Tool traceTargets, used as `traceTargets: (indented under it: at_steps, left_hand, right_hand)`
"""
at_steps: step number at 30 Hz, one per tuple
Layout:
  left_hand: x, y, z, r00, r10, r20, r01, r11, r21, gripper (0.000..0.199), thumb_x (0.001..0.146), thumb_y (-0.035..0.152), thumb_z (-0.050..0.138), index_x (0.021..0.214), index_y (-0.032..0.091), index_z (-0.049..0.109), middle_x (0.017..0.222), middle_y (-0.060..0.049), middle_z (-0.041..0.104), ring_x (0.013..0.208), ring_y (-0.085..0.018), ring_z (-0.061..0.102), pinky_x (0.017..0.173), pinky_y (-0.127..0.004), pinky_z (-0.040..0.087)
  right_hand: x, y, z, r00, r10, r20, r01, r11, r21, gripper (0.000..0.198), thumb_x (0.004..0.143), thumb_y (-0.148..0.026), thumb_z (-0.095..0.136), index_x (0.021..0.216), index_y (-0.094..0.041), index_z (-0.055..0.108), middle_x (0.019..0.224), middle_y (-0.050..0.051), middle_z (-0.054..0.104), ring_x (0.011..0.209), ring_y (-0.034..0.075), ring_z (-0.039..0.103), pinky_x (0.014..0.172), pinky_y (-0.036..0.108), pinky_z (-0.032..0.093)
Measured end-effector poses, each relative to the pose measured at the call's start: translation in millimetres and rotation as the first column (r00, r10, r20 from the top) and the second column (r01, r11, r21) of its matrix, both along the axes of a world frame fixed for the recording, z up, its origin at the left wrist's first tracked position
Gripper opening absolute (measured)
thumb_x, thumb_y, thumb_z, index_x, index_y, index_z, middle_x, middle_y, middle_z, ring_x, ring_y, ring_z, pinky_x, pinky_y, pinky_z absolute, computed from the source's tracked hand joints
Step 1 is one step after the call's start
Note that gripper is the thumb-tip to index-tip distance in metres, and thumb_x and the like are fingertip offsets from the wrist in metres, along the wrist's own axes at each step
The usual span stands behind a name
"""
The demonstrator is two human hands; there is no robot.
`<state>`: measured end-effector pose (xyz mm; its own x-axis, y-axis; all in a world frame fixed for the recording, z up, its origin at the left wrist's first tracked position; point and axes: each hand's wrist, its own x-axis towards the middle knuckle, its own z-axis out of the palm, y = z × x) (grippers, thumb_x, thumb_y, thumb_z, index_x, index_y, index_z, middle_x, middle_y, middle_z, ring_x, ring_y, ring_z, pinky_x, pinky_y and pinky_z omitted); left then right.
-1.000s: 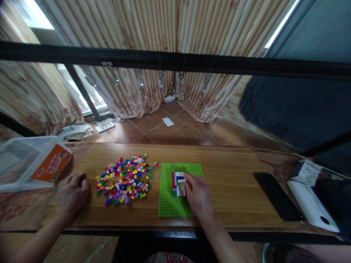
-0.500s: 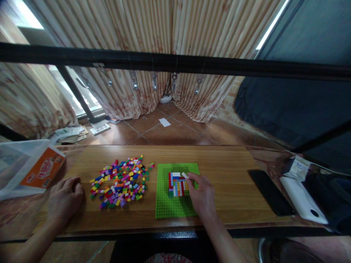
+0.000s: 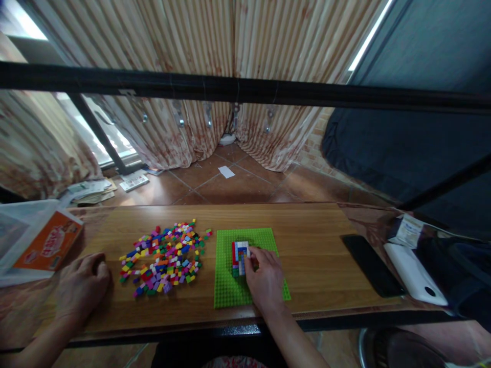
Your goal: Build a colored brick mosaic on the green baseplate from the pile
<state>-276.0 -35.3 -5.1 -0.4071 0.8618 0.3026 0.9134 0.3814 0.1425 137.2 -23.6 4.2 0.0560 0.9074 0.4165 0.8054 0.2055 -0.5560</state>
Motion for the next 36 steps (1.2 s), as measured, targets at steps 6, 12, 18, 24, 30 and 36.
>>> traceTargets:
  at_steps: [6, 12, 18, 24, 30, 36]
  left_hand:
    - [1.2, -0.1, 1.1, 1.000, -0.019, -0.016, 0.020, 1.000, 0.023, 0.039, 0.086, 0.031, 0.034, 0.107, 0.015, 0.062, 0.113, -0.015, 0.063, 0.110, -0.030, 0.055, 0.100, -0.045, 0.042]
    - [1.0, -0.6, -0.1, 0.999, -0.023, -0.041, 0.024, 1.000, 0.010, 0.041, 0.088, 0.032, 0.033, 0.108, 0.011, 0.062, 0.114, -0.016, 0.062, 0.108, -0.029, 0.055, 0.100, -0.042, 0.041]
    - [-1.5, -0.7, -4.4, 1.000, -0.013, -0.024, 0.013, 1.000, 0.024, 0.037, 0.087, 0.031, 0.035, 0.106, 0.014, 0.062, 0.115, -0.013, 0.062, 0.110, -0.027, 0.054, 0.102, -0.039, 0.039]
    - [0.8, -1.0, -2.6, 0.999, -0.014, -0.039, 0.015, 1.000, 0.012, 0.038, 0.087, 0.031, 0.035, 0.106, 0.011, 0.062, 0.113, -0.015, 0.063, 0.108, -0.028, 0.054, 0.100, -0.039, 0.039]
    - [2.0, -1.2, -3.3, 0.998, 0.009, -0.067, -0.008, 1.000, 0.021, 0.037, 0.088, 0.031, 0.034, 0.106, 0.013, 0.062, 0.112, -0.012, 0.063, 0.105, -0.027, 0.055, 0.097, -0.037, 0.041]
    - [0.8, -1.6, -5.1, 0.998, -0.004, -0.057, 0.005, 1.000, 0.020, 0.037, 0.088, 0.030, 0.035, 0.107, 0.012, 0.062, 0.112, -0.013, 0.063, 0.107, -0.026, 0.054, 0.099, -0.037, 0.039]
  right_hand:
    - [2.5, 2.4, 0.1, 0.996, 0.078, -0.035, -0.079, 0.997, -0.020, 0.017, 0.084, -0.029, 0.058, 0.095, -0.022, 0.068, 0.080, 0.004, 0.068, 0.077, 0.020, 0.059, 0.073, 0.035, 0.048]
    - [5.7, 1.4, 1.6, 0.989, 0.112, -0.091, -0.116, 0.993, -0.037, 0.017, 0.085, -0.027, 0.058, 0.096, -0.021, 0.068, 0.090, 0.006, 0.068, 0.084, 0.020, 0.060, 0.077, 0.036, 0.049]
    - [7.8, 2.4, -0.6, 0.986, 0.131, -0.102, -0.135, 0.991, -0.028, 0.018, 0.086, -0.027, 0.056, 0.097, -0.022, 0.069, 0.093, 0.006, 0.068, 0.087, 0.021, 0.060, 0.078, 0.036, 0.050]
    - [7.9, 3.1, -3.2, 0.988, 0.132, -0.083, -0.133, 0.991, -0.009, 0.019, 0.086, -0.029, 0.055, 0.096, -0.022, 0.069, 0.091, 0.007, 0.068, 0.085, 0.021, 0.060, 0.078, 0.038, 0.050]
    - [5.8, 1.6, -6.1, 0.991, 0.117, -0.066, -0.114, 0.993, 0.041, 0.022, 0.088, -0.028, 0.052, 0.096, -0.020, 0.070, 0.095, 0.010, 0.069, 0.091, 0.023, 0.061, 0.082, 0.041, 0.050]
    - [1.9, -2.0, -7.6, 0.992, 0.115, -0.044, -0.112, 0.991, 0.068, 0.023, 0.090, -0.025, 0.050, 0.098, -0.018, 0.070, 0.096, 0.011, 0.068, 0.093, 0.023, 0.060, 0.085, 0.041, 0.051]
